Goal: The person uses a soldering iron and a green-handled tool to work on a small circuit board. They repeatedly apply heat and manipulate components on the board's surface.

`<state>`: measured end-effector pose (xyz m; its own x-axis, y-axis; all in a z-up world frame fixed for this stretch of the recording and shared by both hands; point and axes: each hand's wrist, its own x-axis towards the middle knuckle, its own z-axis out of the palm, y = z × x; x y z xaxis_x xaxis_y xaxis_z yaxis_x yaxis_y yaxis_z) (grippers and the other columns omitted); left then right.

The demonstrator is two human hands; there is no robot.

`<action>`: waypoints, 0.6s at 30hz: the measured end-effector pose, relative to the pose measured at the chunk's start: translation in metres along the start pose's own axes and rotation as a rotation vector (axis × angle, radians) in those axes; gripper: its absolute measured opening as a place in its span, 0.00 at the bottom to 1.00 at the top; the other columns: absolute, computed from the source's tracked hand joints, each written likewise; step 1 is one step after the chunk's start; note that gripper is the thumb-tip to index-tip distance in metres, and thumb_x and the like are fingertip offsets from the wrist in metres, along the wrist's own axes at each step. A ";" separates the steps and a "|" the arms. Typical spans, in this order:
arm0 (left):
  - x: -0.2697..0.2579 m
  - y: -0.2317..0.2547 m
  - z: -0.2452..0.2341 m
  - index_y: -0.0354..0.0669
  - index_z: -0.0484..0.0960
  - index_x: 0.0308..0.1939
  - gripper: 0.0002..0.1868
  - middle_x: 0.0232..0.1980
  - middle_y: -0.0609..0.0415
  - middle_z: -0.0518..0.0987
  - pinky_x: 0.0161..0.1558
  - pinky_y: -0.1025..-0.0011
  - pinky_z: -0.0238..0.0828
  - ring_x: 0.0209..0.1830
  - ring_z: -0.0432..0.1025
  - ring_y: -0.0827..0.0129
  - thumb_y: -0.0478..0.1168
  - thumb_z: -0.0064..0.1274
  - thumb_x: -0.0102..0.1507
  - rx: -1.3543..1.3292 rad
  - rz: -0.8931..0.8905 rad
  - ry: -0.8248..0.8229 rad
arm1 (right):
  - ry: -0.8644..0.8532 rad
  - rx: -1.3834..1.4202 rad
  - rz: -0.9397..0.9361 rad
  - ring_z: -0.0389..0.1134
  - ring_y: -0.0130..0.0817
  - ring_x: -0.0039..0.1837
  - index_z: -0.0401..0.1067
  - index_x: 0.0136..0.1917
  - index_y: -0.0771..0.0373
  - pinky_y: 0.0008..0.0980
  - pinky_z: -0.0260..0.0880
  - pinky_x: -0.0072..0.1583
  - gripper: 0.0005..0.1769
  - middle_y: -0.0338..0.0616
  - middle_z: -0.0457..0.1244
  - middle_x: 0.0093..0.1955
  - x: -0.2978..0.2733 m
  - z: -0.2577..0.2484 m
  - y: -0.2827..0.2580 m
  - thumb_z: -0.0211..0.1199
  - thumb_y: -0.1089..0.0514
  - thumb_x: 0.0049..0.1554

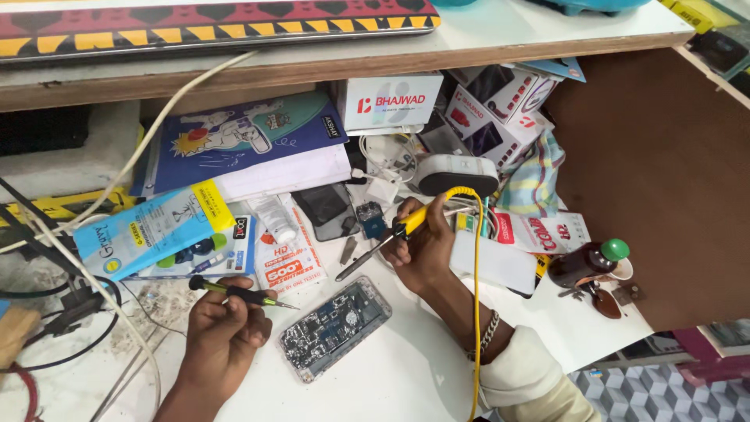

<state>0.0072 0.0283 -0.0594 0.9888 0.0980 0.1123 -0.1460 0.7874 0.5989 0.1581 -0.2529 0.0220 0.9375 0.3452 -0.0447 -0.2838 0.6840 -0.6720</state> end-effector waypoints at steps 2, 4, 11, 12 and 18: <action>0.001 -0.001 0.001 0.35 0.76 0.55 0.14 0.43 0.40 0.83 0.30 0.71 0.66 0.24 0.69 0.70 0.35 0.55 0.66 0.032 -0.007 0.046 | 0.007 -0.022 -0.003 0.47 0.29 0.22 0.64 0.42 0.60 0.30 0.49 0.29 0.38 0.40 0.50 0.21 0.000 0.000 -0.001 0.36 0.24 0.65; 0.002 -0.001 0.003 0.34 0.77 0.55 0.14 0.38 0.46 0.81 0.30 0.71 0.67 0.24 0.70 0.70 0.34 0.56 0.66 0.055 -0.004 0.058 | -0.016 -0.028 -0.011 0.47 0.29 0.22 0.64 0.42 0.60 0.30 0.48 0.29 0.39 0.40 0.50 0.20 0.000 0.001 0.000 0.36 0.23 0.64; 0.005 0.006 0.013 0.33 0.81 0.47 0.09 0.32 0.51 0.80 0.29 0.72 0.68 0.23 0.72 0.69 0.34 0.56 0.64 0.483 0.026 0.251 | -0.062 -0.179 -0.227 0.50 0.29 0.22 0.64 0.38 0.62 0.28 0.47 0.28 0.38 0.39 0.51 0.23 0.005 -0.014 0.008 0.41 0.27 0.68; 0.002 0.004 0.018 0.34 0.81 0.46 0.09 0.32 0.52 0.80 0.28 0.73 0.68 0.22 0.72 0.71 0.34 0.56 0.64 0.574 0.042 0.282 | -0.057 -0.231 -0.266 0.50 0.29 0.23 0.63 0.38 0.63 0.29 0.48 0.28 0.37 0.40 0.52 0.23 0.005 -0.019 0.010 0.43 0.28 0.69; -0.012 0.000 0.045 0.37 0.82 0.42 0.07 0.25 0.59 0.77 0.29 0.79 0.66 0.24 0.68 0.82 0.37 0.59 0.63 1.049 0.197 0.064 | 0.074 -0.356 -0.469 0.59 0.37 0.30 0.63 0.39 0.61 0.36 0.60 0.33 0.25 0.44 0.58 0.30 0.010 -0.033 0.017 0.57 0.39 0.65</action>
<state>-0.0063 -0.0003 -0.0253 0.9403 0.2223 0.2576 -0.2254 -0.1602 0.9610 0.1697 -0.2592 -0.0140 0.9616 0.0032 0.2743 0.2376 0.4903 -0.8385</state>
